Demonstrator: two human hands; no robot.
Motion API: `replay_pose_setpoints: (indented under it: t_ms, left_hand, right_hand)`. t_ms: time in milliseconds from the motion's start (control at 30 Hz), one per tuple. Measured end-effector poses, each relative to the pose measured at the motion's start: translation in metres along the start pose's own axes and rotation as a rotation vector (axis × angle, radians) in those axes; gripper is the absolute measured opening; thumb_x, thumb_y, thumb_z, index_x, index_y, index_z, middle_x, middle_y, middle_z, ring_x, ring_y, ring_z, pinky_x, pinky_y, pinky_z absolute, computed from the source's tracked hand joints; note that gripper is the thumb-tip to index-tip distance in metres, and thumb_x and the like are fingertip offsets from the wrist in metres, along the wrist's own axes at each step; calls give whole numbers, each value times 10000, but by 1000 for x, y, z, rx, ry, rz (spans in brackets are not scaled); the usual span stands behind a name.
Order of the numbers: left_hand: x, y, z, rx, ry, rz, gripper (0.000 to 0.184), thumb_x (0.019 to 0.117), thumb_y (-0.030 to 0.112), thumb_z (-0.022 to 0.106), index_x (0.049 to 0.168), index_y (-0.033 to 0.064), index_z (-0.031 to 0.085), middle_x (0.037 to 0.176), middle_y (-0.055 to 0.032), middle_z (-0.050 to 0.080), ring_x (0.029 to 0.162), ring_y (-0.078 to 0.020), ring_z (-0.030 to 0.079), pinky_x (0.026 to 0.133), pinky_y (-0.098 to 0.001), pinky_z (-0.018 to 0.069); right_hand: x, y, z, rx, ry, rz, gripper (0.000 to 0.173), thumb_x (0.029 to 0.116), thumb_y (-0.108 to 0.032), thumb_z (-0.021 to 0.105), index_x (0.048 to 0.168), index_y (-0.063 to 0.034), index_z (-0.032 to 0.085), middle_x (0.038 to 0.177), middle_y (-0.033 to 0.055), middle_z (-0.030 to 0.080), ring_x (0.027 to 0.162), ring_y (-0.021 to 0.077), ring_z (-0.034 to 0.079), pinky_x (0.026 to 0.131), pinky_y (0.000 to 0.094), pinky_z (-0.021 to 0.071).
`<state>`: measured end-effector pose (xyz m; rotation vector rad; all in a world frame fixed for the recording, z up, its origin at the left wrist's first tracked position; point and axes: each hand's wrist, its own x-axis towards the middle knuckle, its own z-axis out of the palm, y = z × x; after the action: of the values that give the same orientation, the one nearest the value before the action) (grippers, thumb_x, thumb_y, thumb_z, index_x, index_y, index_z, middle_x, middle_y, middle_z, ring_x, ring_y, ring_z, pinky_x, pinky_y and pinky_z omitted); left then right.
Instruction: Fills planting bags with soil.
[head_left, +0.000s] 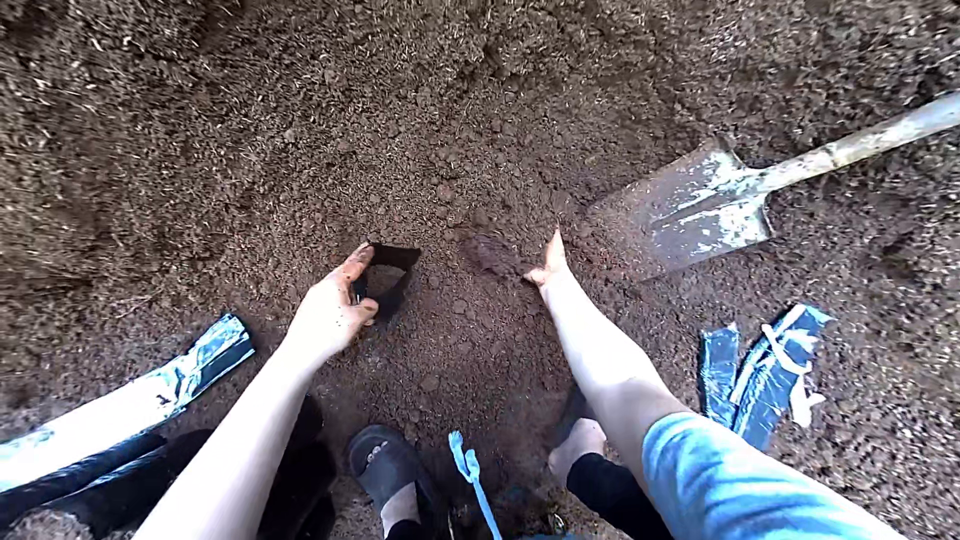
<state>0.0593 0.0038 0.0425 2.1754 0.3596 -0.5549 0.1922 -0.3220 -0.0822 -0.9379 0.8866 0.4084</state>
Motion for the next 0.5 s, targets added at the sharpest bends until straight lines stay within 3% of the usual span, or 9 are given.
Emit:
replay_pose_setpoints:
  t_ms: [33,67,167,200,300,367,467,500]
  left_hand:
    - [3,1,4,-13,-16,9,762,915,-31,663,1604,146,389,1682,-54,332,1246,-335,630,977,-599,506]
    - [5,0,8,-20,-22,2,760,918,-30,663,1604,147,388,1680,-57,334,1171,-325,663,926,-581,537]
    - [7,6,12,-33,-21,-37,771,922,-25,685,1609,138,375,1674,-75,343,1106,-327,679,894,-560,549]
    - [7,8,12,-34,-15,-41,771,924,-22,688,1610,137,373,1671,-73,347,1082,-316,681,881,-545,554]
    - [5,5,16,-31,7,-3,766,912,-1,687,1604,103,376,1673,-75,347,1211,-315,645,972,-561,518]
    - [5,4,20,-20,18,18,776,897,15,688,1603,95,376,1669,-81,353,1247,-323,621,992,-570,498]
    - [5,9,24,1,13,30,771,909,30,692,1606,88,367,1675,-89,339,1309,-336,581,1043,-582,464]
    - [4,10,25,2,14,28,754,913,35,694,1598,82,381,1664,-99,359,1327,-338,574,1061,-584,460]
  right_hand:
    - [4,7,11,53,-47,-27,787,972,-792,171,1529,-269,362,1426,88,554,1280,270,556,968,556,519]
    - [8,14,20,120,-92,-35,802,964,-800,132,1496,-257,389,1367,88,586,1227,259,587,931,536,541]
    - [7,27,35,266,-108,0,826,957,-811,141,1536,-255,339,1470,91,511,1332,283,512,1028,570,477]
    - [5,30,34,274,-90,-4,825,958,-808,140,1520,-244,357,1451,88,525,1314,270,526,1017,551,488]
    - [-16,31,29,182,-81,-29,780,997,-756,128,1508,-215,364,1408,92,544,1265,244,552,981,498,506]
    - [-38,30,34,202,-183,-9,760,992,-757,130,1396,-210,470,1238,73,642,1114,218,639,868,480,571]
    - [-73,38,49,251,-358,101,821,949,-812,127,1358,-215,513,1176,75,668,1074,236,656,866,505,571]
    - [-80,46,53,241,-441,118,815,948,-810,124,1291,-203,546,1111,73,684,1016,231,670,822,492,582]
